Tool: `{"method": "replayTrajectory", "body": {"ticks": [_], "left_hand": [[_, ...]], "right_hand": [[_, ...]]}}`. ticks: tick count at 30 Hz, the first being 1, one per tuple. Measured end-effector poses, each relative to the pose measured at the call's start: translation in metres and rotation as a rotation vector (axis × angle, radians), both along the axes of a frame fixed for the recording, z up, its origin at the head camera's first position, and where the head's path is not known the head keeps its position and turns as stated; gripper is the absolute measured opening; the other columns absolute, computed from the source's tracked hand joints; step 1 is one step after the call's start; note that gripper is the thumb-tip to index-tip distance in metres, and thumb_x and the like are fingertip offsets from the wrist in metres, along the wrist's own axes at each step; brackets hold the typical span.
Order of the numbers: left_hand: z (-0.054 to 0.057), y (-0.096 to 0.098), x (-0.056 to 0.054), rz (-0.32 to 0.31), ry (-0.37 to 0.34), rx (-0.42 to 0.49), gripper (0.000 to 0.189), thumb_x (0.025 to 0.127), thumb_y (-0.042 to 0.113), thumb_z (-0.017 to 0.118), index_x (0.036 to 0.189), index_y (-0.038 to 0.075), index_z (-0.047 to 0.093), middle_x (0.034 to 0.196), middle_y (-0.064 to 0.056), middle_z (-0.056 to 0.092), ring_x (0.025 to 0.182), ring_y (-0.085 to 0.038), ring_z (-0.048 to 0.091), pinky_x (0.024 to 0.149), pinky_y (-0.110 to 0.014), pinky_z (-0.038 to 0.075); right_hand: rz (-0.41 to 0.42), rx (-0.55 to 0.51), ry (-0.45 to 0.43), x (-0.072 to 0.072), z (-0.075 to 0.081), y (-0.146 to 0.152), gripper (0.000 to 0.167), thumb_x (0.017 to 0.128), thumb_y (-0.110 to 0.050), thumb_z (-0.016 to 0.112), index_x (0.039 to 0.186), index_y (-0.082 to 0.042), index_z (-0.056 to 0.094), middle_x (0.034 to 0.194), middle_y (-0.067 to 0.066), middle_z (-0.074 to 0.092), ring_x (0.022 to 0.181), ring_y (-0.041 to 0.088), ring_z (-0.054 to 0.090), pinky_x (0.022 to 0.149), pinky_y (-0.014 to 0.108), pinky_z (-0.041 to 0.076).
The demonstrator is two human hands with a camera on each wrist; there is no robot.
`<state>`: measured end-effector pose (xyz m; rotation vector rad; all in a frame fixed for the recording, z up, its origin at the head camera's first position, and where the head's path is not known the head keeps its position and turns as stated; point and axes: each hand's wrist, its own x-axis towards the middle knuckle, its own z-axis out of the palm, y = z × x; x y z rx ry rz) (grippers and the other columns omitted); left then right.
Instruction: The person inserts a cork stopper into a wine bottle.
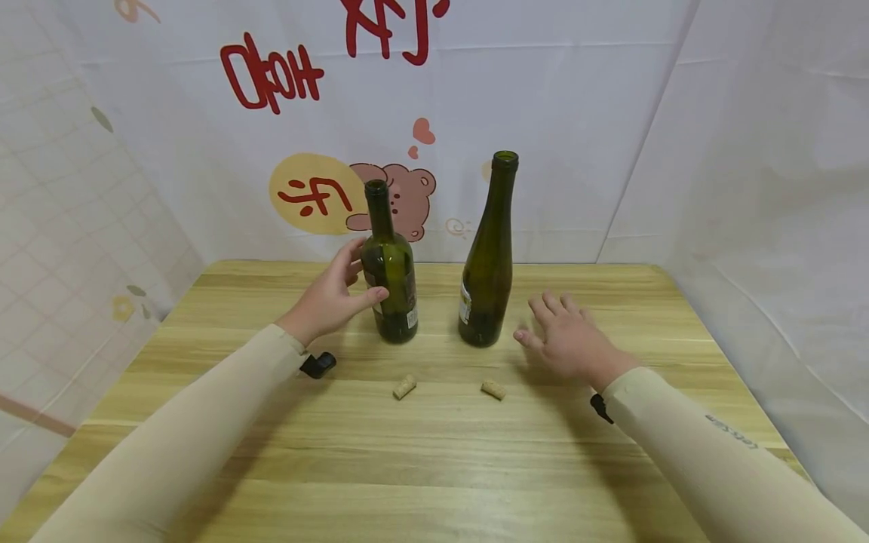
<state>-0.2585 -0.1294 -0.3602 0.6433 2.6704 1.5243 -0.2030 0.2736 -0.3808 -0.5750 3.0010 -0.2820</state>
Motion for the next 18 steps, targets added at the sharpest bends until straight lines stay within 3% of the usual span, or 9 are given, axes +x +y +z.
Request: {"method": "replayTrajectory", "body": {"ticks": [6,12,18], "left_hand": [[0.009,0.012,-0.001,-0.004,0.014,0.072,0.097,0.092,0.049,0.08,0.166,0.028,0.021,0.159,-0.001,0.043,0.142,-0.036,0.053,0.117,-0.059,0.043],[0.017,0.023,-0.004,-0.004,0.019,0.128,0.089,0.092,0.046,0.081,0.162,0.029,0.028,0.15,0.001,0.05,0.13,-0.027,0.061,0.109,-0.054,0.052],[0.02,0.031,-0.006,0.019,0.02,0.141,0.084,0.091,0.049,0.081,0.157,0.029,0.033,0.142,0.001,0.055,0.123,-0.022,0.064,0.108,-0.05,0.053]], "right_hand": [[0.041,-0.04,-0.022,0.008,-0.001,-0.008,0.074,0.11,-0.046,0.051,0.155,0.012,0.037,0.16,0.042,0.032,0.147,0.067,0.027,0.12,0.071,0.027],[0.053,-0.04,-0.042,0.015,-0.002,-0.016,0.073,0.11,-0.048,0.05,0.154,0.01,0.041,0.159,0.04,0.036,0.147,0.065,0.031,0.12,0.07,0.029],[0.07,-0.044,-0.029,0.02,-0.005,-0.024,0.072,0.109,-0.047,0.053,0.153,0.009,0.044,0.152,0.036,0.05,0.142,0.055,0.047,0.117,0.065,0.039]]}}
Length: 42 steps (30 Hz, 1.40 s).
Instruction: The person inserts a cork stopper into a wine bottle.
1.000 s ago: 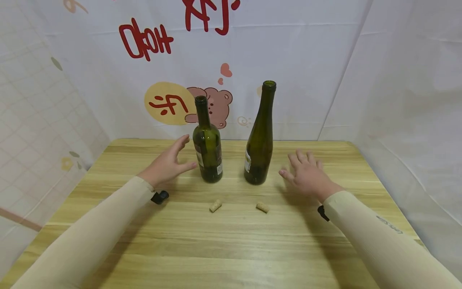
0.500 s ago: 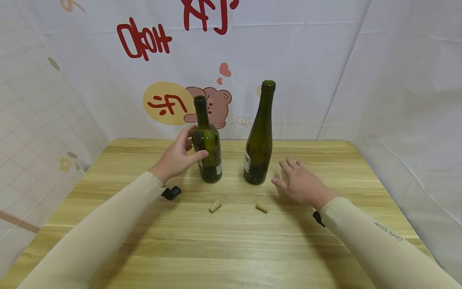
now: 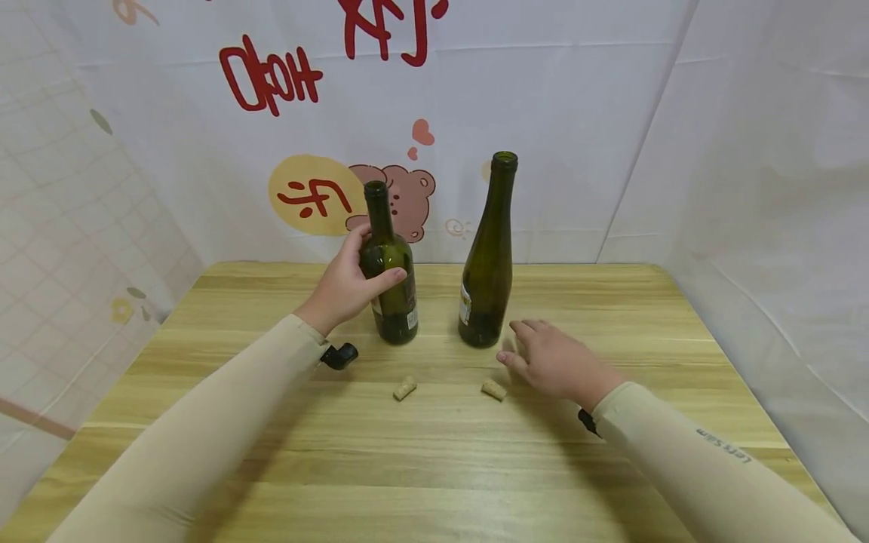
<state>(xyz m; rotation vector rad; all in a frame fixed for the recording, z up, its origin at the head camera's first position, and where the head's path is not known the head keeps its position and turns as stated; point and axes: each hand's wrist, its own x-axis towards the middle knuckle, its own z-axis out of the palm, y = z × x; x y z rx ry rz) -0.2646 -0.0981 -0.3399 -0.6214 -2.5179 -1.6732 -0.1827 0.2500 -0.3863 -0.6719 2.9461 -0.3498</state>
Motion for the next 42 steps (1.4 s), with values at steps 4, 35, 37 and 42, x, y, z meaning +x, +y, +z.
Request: {"method": "replayTrajectory", "body": {"ticks": [4,35,37,42], "left_hand": [[0.0,0.003,0.001,0.013,-0.004,0.011,0.082,0.091,0.049,0.081,0.155,0.025,0.035,0.138,-0.001,0.057,0.119,-0.023,0.066,0.106,-0.05,0.054],[-0.009,0.012,0.001,0.101,-0.006,0.029,0.075,0.091,0.049,0.079,0.15,0.028,0.038,0.132,0.0,0.064,0.115,-0.023,0.066,0.104,-0.057,0.053],[-0.009,0.013,0.001,0.101,-0.004,0.029,0.075,0.091,0.049,0.079,0.15,0.028,0.038,0.132,0.0,0.064,0.115,-0.022,0.066,0.104,-0.057,0.053],[-0.01,0.013,0.001,0.103,0.009,0.027,0.075,0.091,0.05,0.079,0.15,0.028,0.038,0.131,0.001,0.065,0.115,-0.021,0.066,0.104,-0.057,0.053]], "right_hand": [[0.012,0.026,-0.012,0.003,-0.002,-0.006,0.071,0.108,-0.049,0.053,0.151,0.007,0.048,0.147,0.033,0.056,0.136,0.05,0.056,0.112,0.062,0.045],[0.209,0.038,0.047,0.011,-0.014,-0.029,0.021,0.094,-0.028,0.079,0.081,-0.025,0.063,0.075,-0.012,0.051,0.07,0.003,0.044,0.066,0.027,0.045],[0.208,0.04,0.046,0.011,-0.014,-0.03,0.023,0.093,-0.027,0.08,0.079,-0.025,0.061,0.074,-0.012,0.048,0.068,0.004,0.042,0.064,0.026,0.042],[0.209,0.04,0.046,0.013,-0.012,-0.033,0.026,0.093,-0.026,0.08,0.078,-0.024,0.059,0.073,-0.011,0.046,0.067,0.004,0.04,0.063,0.025,0.04]]}}
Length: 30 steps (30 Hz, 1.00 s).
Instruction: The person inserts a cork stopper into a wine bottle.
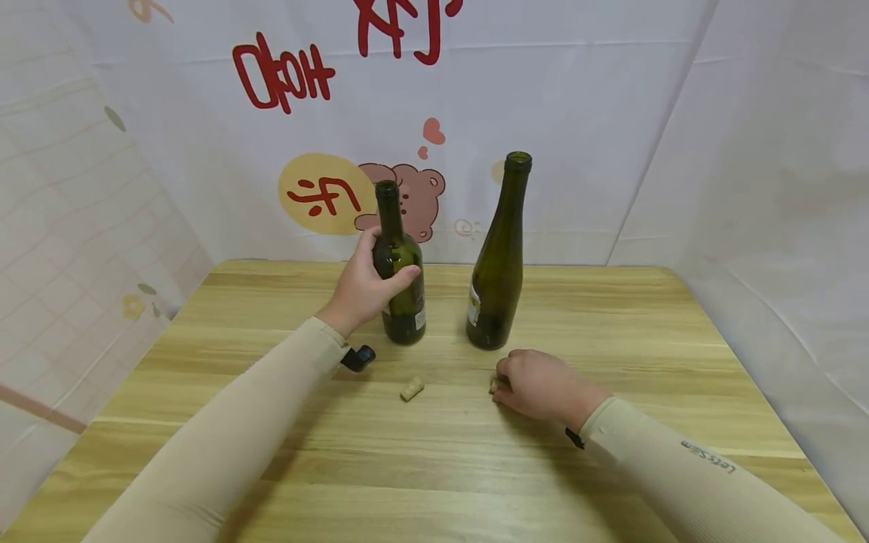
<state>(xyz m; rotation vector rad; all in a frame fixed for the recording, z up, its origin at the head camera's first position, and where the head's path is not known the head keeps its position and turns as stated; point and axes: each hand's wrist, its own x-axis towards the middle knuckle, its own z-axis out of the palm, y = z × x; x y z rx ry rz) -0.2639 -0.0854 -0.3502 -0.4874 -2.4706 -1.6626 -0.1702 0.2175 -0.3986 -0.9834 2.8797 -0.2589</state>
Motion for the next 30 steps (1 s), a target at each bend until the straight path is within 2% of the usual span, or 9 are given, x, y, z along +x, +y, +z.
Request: {"method": "replayTrajectory", "body": {"ticks": [7,18,30], "left_hand": [[-0.001,0.0,-0.001,0.006,-0.001,-0.002,0.075,0.091,0.05,0.078,0.15,0.027,0.038,0.13,0.0,0.065,0.114,-0.021,0.067,0.103,-0.057,0.054],[0.0,0.001,0.001,0.011,0.0,0.004,0.076,0.091,0.048,0.079,0.151,0.028,0.037,0.132,0.0,0.065,0.116,-0.021,0.066,0.104,-0.057,0.053],[-0.001,0.001,0.0,0.012,0.004,0.003,0.073,0.092,0.048,0.078,0.15,0.028,0.038,0.132,0.0,0.065,0.117,-0.022,0.066,0.105,-0.058,0.052]], "right_hand": [[-0.02,0.0,-0.013,0.0,0.001,-0.003,0.026,0.093,-0.022,0.079,0.079,-0.021,0.057,0.073,-0.01,0.046,0.067,0.005,0.04,0.063,0.025,0.039],[0.002,-0.084,0.089,-0.003,0.007,-0.011,0.028,0.091,-0.016,0.079,0.077,-0.019,0.054,0.071,-0.011,0.047,0.065,0.005,0.041,0.061,0.025,0.04],[-0.021,-0.097,0.101,-0.009,0.016,-0.021,0.02,0.091,-0.015,0.076,0.083,-0.016,0.057,0.072,-0.008,0.051,0.065,0.007,0.046,0.061,0.027,0.043]]}}
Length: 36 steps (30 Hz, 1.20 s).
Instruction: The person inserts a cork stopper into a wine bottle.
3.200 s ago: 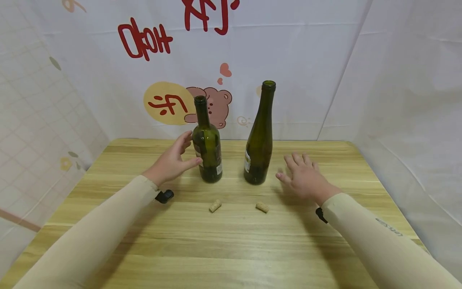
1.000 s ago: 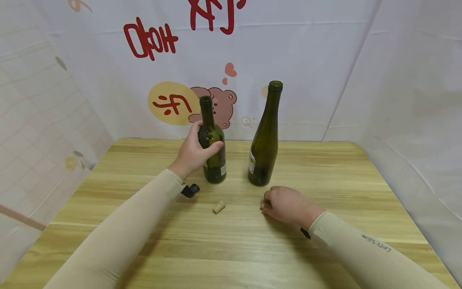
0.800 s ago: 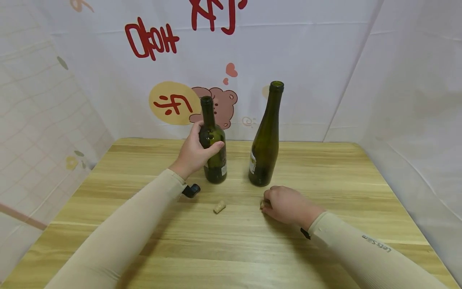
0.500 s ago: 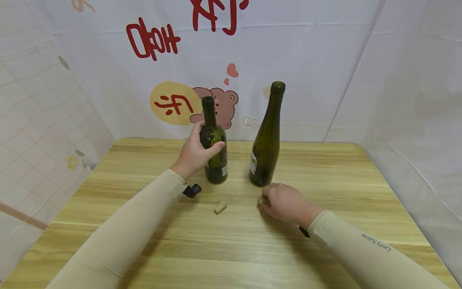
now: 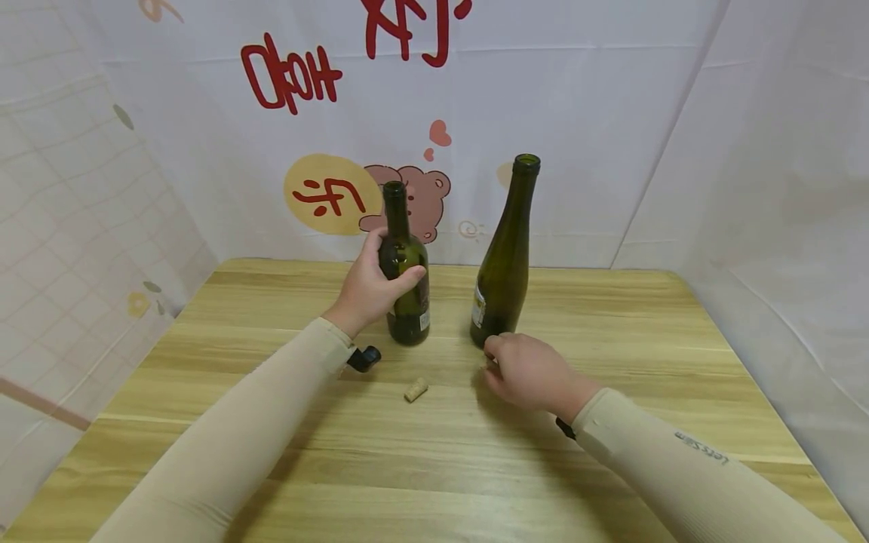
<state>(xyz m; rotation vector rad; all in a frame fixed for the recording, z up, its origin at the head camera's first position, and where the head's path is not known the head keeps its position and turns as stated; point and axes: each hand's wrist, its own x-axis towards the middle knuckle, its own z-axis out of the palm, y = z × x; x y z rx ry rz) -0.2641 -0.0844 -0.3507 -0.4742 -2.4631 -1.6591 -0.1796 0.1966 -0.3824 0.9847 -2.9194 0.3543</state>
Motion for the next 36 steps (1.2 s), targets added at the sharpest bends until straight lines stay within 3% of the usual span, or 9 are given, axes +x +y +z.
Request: {"method": "replayTrajectory", "body": {"ticks": [8,18,28,36], "left_hand": [[0.001,0.0,0.002,0.004,-0.006,-0.002,0.072,0.092,0.047,0.078,0.149,0.029,0.038,0.131,0.0,0.065,0.117,-0.022,0.066,0.104,-0.06,0.052],[0.0,0.0,0.002,0.0,0.001,0.003,0.073,0.092,0.048,0.078,0.149,0.028,0.037,0.131,0.0,0.066,0.115,-0.022,0.067,0.104,-0.059,0.053],[0.0,0.0,0.002,0.002,0.014,0.005,0.073,0.092,0.046,0.079,0.149,0.027,0.038,0.13,-0.001,0.066,0.114,-0.022,0.068,0.103,-0.057,0.054],[0.0,0.0,0.003,0.005,0.013,0.007,0.074,0.091,0.048,0.078,0.149,0.027,0.038,0.129,-0.001,0.066,0.114,-0.021,0.067,0.104,-0.056,0.053]], "right_hand": [[-0.036,-0.053,-0.003,-0.003,0.017,-0.013,0.017,0.092,-0.014,0.073,0.085,-0.016,0.058,0.079,-0.002,0.06,0.069,0.008,0.051,0.066,0.03,0.048],[-0.045,-0.147,-0.012,-0.012,0.034,-0.024,0.013,0.095,-0.015,0.07,0.092,-0.012,0.059,0.076,-0.002,0.054,0.069,0.011,0.048,0.064,0.029,0.041],[-0.05,-0.213,0.049,-0.013,0.053,-0.034,0.006,0.095,-0.012,0.068,0.096,-0.009,0.063,0.079,0.0,0.057,0.071,0.012,0.05,0.066,0.031,0.044],[-0.055,-0.224,0.057,-0.014,0.055,-0.038,0.008,0.095,-0.014,0.068,0.097,-0.009,0.064,0.081,0.0,0.06,0.072,0.012,0.053,0.067,0.031,0.047]]}}
